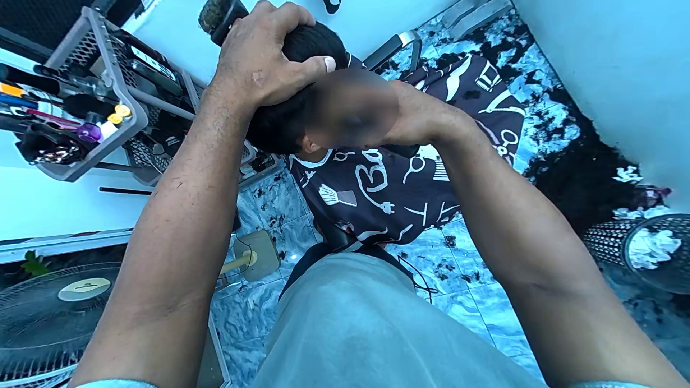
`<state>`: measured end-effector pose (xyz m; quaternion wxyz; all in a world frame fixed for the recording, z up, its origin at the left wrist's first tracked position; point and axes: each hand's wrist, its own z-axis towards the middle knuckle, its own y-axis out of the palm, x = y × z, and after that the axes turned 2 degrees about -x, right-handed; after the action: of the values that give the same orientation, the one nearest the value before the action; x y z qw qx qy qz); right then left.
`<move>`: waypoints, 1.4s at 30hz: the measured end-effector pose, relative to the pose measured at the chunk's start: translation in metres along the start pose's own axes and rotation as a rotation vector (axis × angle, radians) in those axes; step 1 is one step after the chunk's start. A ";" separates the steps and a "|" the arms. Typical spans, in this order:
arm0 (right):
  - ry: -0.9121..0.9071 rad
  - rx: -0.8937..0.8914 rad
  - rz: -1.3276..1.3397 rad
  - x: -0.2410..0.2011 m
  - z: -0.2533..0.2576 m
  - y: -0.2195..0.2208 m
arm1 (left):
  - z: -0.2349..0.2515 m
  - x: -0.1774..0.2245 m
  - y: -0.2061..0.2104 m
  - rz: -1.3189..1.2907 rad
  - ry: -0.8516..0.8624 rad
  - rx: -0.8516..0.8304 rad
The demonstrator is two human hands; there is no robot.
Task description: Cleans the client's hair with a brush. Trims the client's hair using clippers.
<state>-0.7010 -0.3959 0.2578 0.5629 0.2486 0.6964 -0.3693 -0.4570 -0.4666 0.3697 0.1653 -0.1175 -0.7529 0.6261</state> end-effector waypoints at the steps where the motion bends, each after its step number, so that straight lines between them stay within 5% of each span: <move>1: 0.000 0.001 -0.020 0.002 -0.001 0.000 | 0.000 0.000 0.000 -0.002 -0.004 0.001; 8: 0.008 0.019 0.182 -0.006 -0.004 0.001 | 0.001 -0.001 0.000 -0.003 0.008 -0.002; 42: 0.018 0.014 0.092 -0.004 -0.002 0.000 | 0.000 0.004 -0.002 0.003 0.001 -0.010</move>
<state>-0.7018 -0.3940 0.2618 0.5714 0.2877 0.6866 -0.3456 -0.4602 -0.4651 0.3720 0.1641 -0.1195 -0.7557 0.6226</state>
